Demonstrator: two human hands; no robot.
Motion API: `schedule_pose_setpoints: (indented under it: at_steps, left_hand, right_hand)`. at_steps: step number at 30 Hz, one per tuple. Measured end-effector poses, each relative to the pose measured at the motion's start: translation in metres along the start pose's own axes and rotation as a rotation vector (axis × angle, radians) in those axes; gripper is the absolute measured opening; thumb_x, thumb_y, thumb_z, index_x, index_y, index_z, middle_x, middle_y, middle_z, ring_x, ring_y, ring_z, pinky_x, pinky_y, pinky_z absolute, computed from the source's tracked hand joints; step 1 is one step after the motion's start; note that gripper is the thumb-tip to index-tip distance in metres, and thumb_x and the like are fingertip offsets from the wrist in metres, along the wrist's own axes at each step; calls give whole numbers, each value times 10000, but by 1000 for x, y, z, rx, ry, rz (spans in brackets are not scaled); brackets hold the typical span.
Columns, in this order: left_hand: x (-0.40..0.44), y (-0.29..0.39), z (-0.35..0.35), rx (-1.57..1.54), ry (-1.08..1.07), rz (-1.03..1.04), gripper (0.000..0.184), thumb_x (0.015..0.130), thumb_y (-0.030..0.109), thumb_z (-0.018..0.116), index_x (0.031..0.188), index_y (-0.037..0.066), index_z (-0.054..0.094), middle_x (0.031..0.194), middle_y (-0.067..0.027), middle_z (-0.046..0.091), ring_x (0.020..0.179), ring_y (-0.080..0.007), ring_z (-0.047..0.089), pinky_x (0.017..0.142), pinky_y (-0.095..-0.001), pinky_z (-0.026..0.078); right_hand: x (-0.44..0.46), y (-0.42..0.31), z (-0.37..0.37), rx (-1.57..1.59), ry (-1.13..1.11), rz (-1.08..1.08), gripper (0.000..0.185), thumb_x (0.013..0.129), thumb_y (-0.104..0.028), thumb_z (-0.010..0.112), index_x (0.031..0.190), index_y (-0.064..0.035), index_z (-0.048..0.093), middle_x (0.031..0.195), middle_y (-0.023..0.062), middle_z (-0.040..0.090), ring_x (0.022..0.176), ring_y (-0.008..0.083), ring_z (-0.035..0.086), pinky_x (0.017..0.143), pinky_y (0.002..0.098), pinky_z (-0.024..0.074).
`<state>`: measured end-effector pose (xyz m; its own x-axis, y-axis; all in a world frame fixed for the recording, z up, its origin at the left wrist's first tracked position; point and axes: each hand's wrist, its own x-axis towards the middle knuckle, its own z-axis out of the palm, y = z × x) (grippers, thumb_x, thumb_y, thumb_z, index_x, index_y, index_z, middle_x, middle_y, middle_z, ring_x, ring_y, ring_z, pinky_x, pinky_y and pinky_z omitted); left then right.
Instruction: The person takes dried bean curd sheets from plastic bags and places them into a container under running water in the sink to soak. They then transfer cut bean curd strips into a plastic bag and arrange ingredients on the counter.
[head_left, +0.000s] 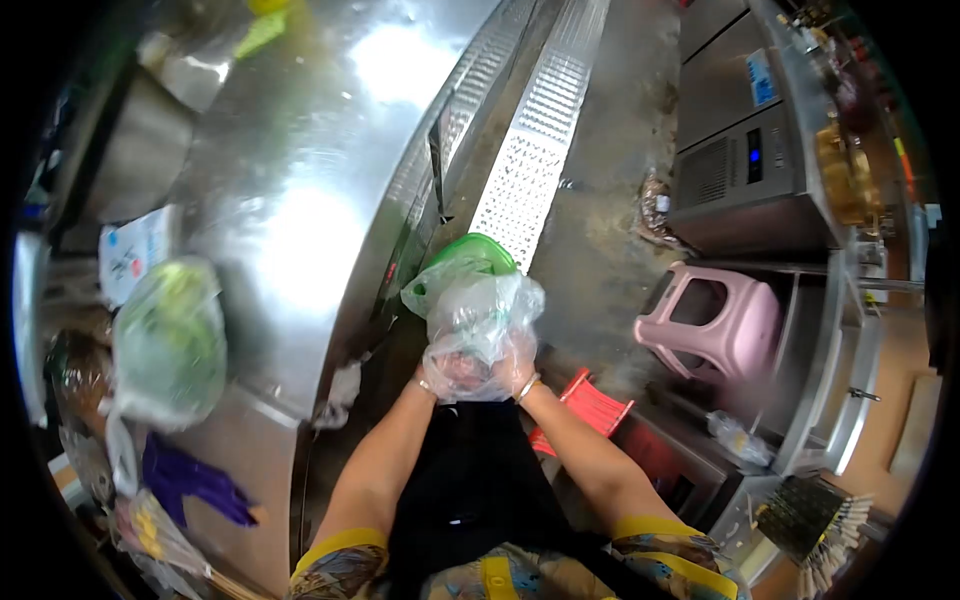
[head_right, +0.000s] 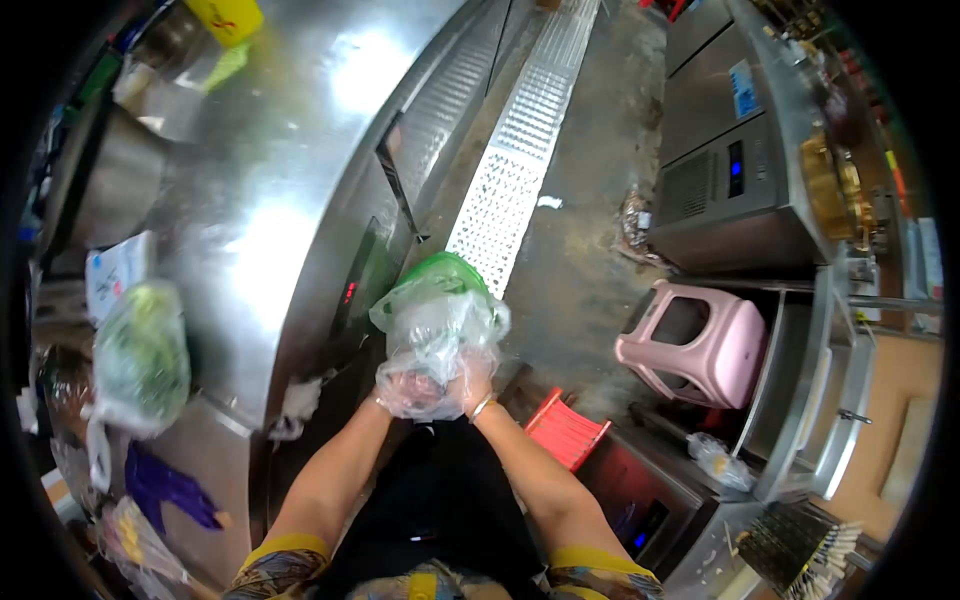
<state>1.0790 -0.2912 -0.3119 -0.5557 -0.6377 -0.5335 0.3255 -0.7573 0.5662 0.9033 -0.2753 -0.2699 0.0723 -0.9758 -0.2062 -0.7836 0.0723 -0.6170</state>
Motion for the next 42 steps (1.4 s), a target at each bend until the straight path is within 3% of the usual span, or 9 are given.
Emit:
schedule_pose_setpoints:
  at_steps: [6, 10, 12, 16, 18, 24, 27, 37, 42]
  left_hand:
    - [109, -90, -95, -892, 285, 127, 391, 915, 359, 409, 1160, 80, 531, 1077, -124, 583, 985, -250, 564, 852, -398, 484]
    - [84, -32, 8, -6, 904, 370, 461, 860, 256, 527, 1264, 45, 456, 1341, -139, 399, 1184, -306, 426, 1001, -435, 343]
    - [85, -30, 23, 1237, 552, 455, 457, 855, 223, 552, 1281, 80, 468, 1416, -188, 289, 1282, -355, 288, 1048, -472, 235]
    - [138, -46, -19, 1654, 226, 340, 448, 852, 322, 536, 1255, 128, 512, 1425, -131, 301, 1302, -392, 242, 1049, -525, 205]
    - [147, -40, -28, 1575, 253, 352, 481, 840, 396, 540, 1240, 129, 527, 1423, -109, 314, 1301, -383, 248, 1040, -556, 196]
    - [149, -49, -39, 1832, -49, 113, 485, 801, 438, 596, 1185, 141, 571, 1427, -83, 313, 1336, -333, 208, 1055, -566, 173]
    - [185, -60, -60, 1875, -74, -118, 420, 809, 370, 594, 1161, 141, 595, 1445, -79, 293, 1355, -306, 181, 1066, -565, 138]
    - [300, -210, -214, 2677, -252, -554, 407, 858, 220, 459, 1222, 58, 544, 1420, -145, 327, 1260, -329, 343, 1064, -424, 247]
    - [264, -93, -132, 2118, -48, -167, 382, 865, 208, 475, 1211, 57, 534, 1347, -166, 412, 1219, -328, 385, 1041, -392, 294]
  right_hand:
    - [81, 104, 172, 317, 111, 139, 371, 726, -195, 612, 1071, -64, 572, 1044, 179, 584, 989, 348, 542, 884, 384, 433]
    - [122, 120, 210, 276, -373, 219, 371, 773, -182, 595, 1119, -58, 546, 1078, 160, 569, 1003, 310, 541, 884, 371, 435]
    - [122, 122, 197, 256, -526, 173, 371, 797, -176, 587, 1144, -55, 534, 1096, 150, 561, 1010, 291, 541, 884, 365, 436]
    - [85, 110, 107, 349, -495, 133, 372, 844, -163, 571, 1192, -49, 508, 1130, 131, 545, 1024, 253, 540, 884, 352, 438]
    - [46, 81, 66, 1303, -142, 348, 322, 808, -40, 563, 1121, -8, 492, 1119, 156, 535, 910, 257, 568, 742, 377, 479]
    - [40, 137, 18, 123, 590, 544, 381, 752, -43, 643, 1099, 8, 494, 1078, 172, 529, 1024, 324, 501, 875, 394, 420]
    - [25, 168, 82, 1226, 225, 643, 281, 800, -56, 596, 1064, 10, 527, 924, 134, 608, 806, 207, 600, 742, 329, 489]
    - [12, 71, 28, 802, 66, 344, 226, 851, -111, 568, 1045, -13, 505, 840, 159, 564, 809, 337, 559, 729, 395, 446]
    - [1, 41, 16, 510, 107, 314, 469, 811, -137, 610, 1225, -9, 430, 1111, 187, 496, 1025, 354, 473, 862, 397, 415]
